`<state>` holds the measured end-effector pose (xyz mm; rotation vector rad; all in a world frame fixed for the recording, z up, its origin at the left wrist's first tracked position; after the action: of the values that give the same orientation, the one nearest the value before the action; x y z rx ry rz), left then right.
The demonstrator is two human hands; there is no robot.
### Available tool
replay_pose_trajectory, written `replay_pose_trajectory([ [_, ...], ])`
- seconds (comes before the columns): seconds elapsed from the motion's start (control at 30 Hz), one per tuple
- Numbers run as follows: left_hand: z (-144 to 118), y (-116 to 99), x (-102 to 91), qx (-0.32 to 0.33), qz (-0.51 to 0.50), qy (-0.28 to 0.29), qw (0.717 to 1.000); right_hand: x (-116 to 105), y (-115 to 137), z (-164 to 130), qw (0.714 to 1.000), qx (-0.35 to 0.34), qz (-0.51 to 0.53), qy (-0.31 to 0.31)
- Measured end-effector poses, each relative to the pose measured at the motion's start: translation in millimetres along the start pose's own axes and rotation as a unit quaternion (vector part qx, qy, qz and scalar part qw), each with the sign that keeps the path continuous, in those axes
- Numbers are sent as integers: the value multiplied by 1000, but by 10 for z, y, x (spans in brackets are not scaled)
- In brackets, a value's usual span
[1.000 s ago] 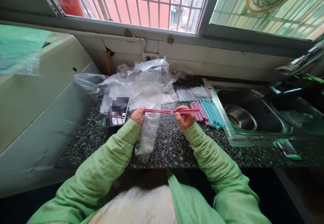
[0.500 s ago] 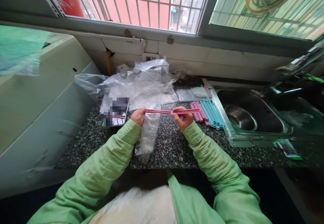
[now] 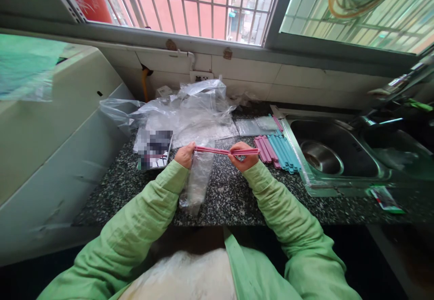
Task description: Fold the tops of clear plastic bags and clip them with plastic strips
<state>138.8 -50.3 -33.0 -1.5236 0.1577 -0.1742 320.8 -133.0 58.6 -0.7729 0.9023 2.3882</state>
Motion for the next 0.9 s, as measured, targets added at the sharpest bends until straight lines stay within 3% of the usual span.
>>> replay_pose_trajectory([
  [0.13, 38, -12, -5, 7, 21, 32, 999, 1, 35, 6, 999, -34, -26, 17],
  [0.33, -21, -87, 0, -8, 7, 25, 1000, 42, 75, -2, 996, -62, -53, 32],
  [0.47, -58, -58, 86, -59, -56, 50, 995, -23, 110, -5, 996, -78, -47, -4],
  [0.63, -65, -45, 138, -62, -104, 67, 990, -118, 71, -22, 995, -65, -51, -55],
  [0.77, -101, -31, 148, -87, -124, 66, 986, -196, -23, -54, 992, -28, -69, -98],
  [0.9, -175, -168, 185, -83, -152, 70, 982, -247, -158, -100, 986, 24, -97, -135],
])
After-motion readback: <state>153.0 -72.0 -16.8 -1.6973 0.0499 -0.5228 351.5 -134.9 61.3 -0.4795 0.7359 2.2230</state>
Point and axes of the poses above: each hand's wrist, its own z-axis towards the middle knuckle, its own x-axis out of the palm, y = z × x, the point moved 9 cm from there along z, towards the middle knuckle, and after that the axes turned 10 degrees about y, right-handed, at the moved point
